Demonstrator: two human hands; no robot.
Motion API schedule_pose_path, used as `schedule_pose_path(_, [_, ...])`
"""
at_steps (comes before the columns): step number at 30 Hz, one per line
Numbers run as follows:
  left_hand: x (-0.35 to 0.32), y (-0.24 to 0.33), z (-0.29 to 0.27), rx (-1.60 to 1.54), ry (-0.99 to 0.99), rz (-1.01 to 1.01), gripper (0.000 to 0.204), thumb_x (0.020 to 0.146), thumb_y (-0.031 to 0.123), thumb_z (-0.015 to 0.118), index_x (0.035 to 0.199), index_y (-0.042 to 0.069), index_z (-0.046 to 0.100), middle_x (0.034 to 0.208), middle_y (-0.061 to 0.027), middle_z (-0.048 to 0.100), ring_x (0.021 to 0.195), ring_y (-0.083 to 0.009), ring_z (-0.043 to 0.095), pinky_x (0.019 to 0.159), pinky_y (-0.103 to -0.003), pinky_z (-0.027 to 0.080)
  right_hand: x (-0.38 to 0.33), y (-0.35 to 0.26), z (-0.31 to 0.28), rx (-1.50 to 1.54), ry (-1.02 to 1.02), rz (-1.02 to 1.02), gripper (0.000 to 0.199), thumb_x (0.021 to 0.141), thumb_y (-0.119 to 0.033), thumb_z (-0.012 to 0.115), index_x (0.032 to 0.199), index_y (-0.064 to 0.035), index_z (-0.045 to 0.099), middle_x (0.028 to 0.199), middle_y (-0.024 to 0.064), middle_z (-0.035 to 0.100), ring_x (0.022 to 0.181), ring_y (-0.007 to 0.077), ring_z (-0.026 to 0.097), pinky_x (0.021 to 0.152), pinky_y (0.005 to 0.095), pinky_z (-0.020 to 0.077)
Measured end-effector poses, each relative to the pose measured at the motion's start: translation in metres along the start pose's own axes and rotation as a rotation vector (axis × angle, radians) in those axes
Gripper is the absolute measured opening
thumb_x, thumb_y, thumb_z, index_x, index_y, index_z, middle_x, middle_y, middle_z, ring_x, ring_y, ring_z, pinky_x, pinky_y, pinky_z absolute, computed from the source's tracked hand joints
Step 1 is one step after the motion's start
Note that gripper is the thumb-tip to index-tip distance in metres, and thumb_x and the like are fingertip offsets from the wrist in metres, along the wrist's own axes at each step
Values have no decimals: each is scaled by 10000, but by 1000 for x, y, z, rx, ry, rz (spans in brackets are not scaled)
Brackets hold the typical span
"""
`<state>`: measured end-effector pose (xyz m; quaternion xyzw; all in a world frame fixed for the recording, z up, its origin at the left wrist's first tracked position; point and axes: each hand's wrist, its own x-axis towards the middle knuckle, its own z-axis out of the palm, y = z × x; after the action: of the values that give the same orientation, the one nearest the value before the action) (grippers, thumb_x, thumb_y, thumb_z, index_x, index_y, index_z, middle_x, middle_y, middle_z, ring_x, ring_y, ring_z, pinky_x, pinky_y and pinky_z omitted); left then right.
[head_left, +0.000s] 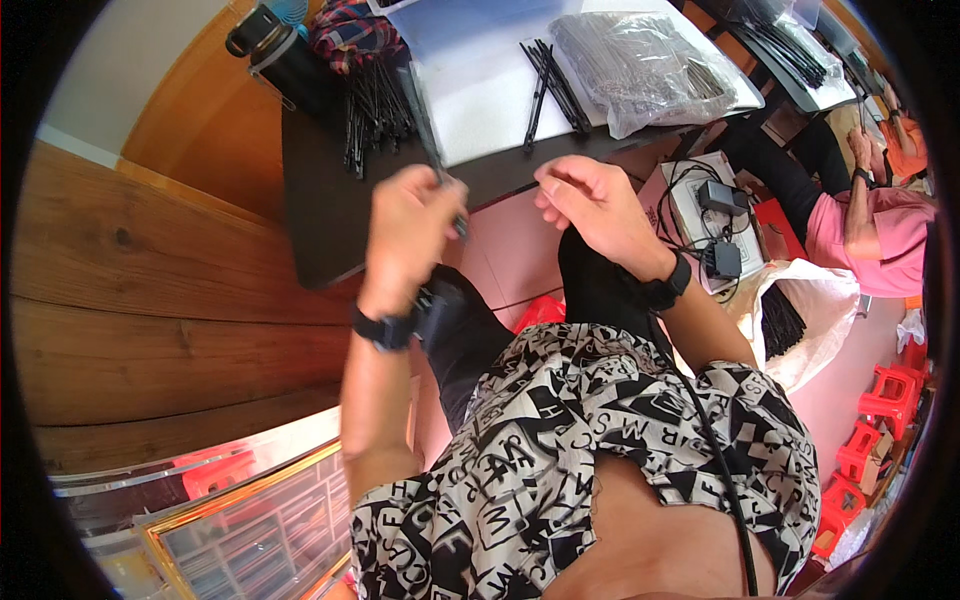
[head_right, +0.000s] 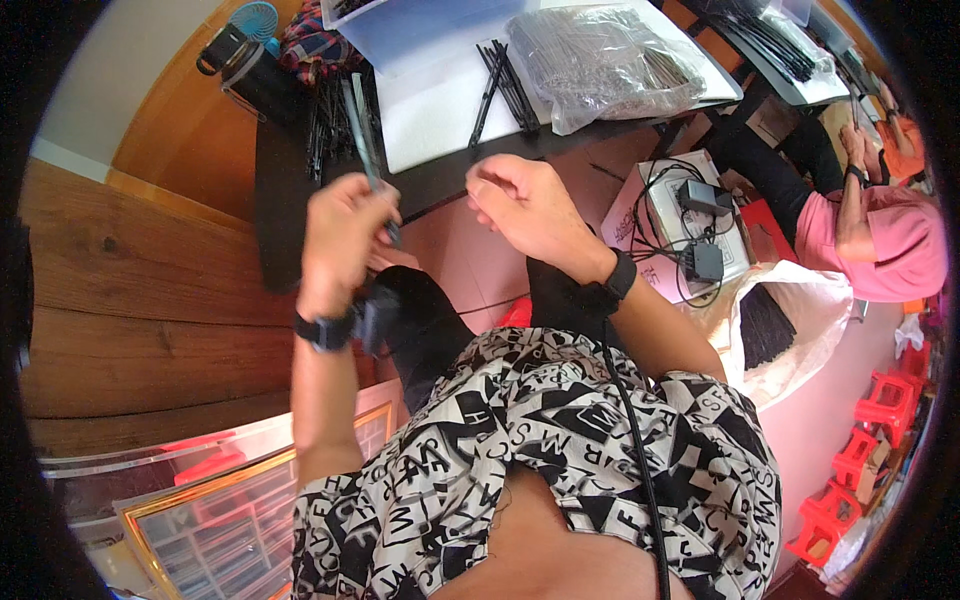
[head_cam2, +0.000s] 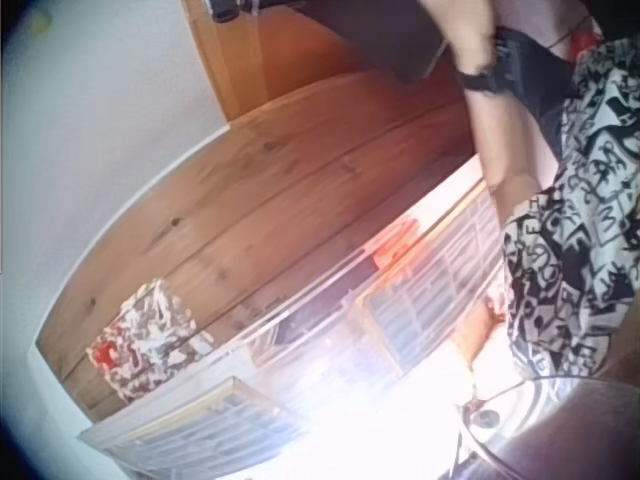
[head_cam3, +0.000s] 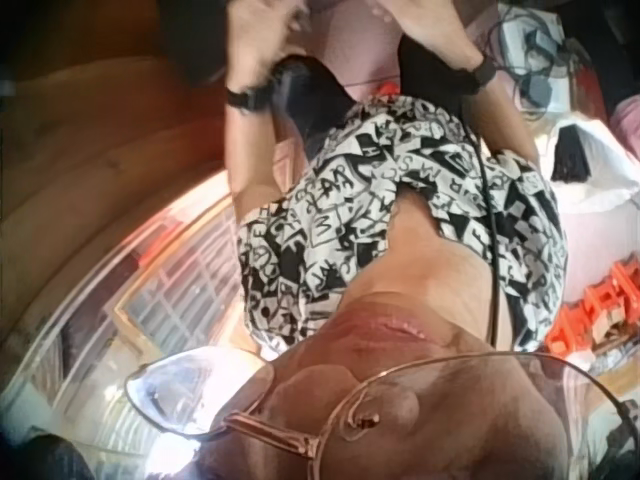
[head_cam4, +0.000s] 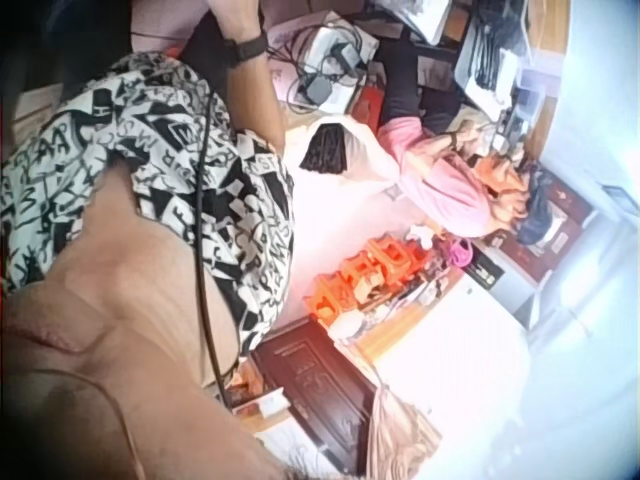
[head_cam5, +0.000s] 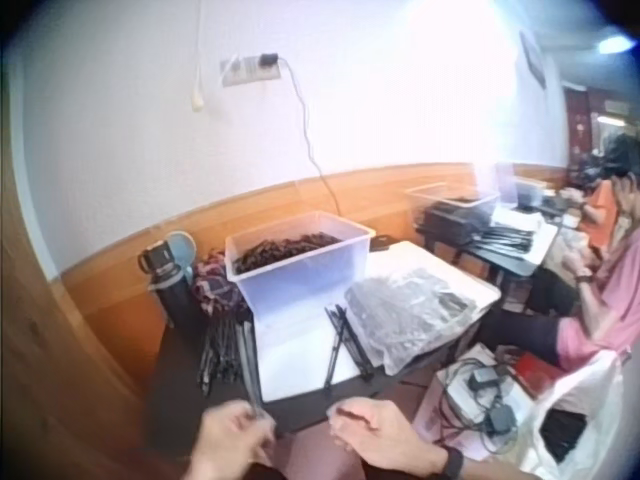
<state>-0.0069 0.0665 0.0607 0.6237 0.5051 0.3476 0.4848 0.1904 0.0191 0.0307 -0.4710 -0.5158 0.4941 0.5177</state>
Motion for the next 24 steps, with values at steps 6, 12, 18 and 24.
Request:
schedule_pose_path(6, [101, -10, -84, 140, 207, -40, 180, 787, 167, 645, 685, 35, 577, 566, -10, 529, 437, -62, 444, 376, -189, 311, -15, 7, -18, -26, -22, 57, 171, 869, -116, 484, 934, 18, 568, 745, 41, 586, 640, 83, 541, 573, 216, 447])
schedule_pose_path(12, [104, -10, -77, 114, 355, 49, 212, 794, 185, 642, 884, -4, 611, 666, -12, 563, 522, -63, 486, 442, -187, 361, -33, -6, -57, -240, 127, 81, 157, 850, -101, 494, 913, 23, 568, 722, 32, 574, 632, 74, 530, 572, 211, 442])
schedule_pose_path(18, [76, -33, -13, 393, 107, 303, 262, 802, 162, 617, 948, -55, 595, 784, -45, 607, 635, -93, 531, 577, -219, 433, -8, -44, -123, -764, 441, -380, 142, 760, -55, 548, 835, 59, 590, 622, 80, 562, 565, 103, 520, 539, 248, 431])
schedule_pose_path(24, [59, -24, 39, 602, 245, 421, 252, 755, 211, 615, 874, -12, 618, 801, -158, 577, 758, -302, 562, 696, -365, 443, 47, -56, -161, -1405, 408, -337, 140, 712, -101, 530, 746, 6, 615, 720, 207, 596, 668, 361, 591, 603, 390, 474])
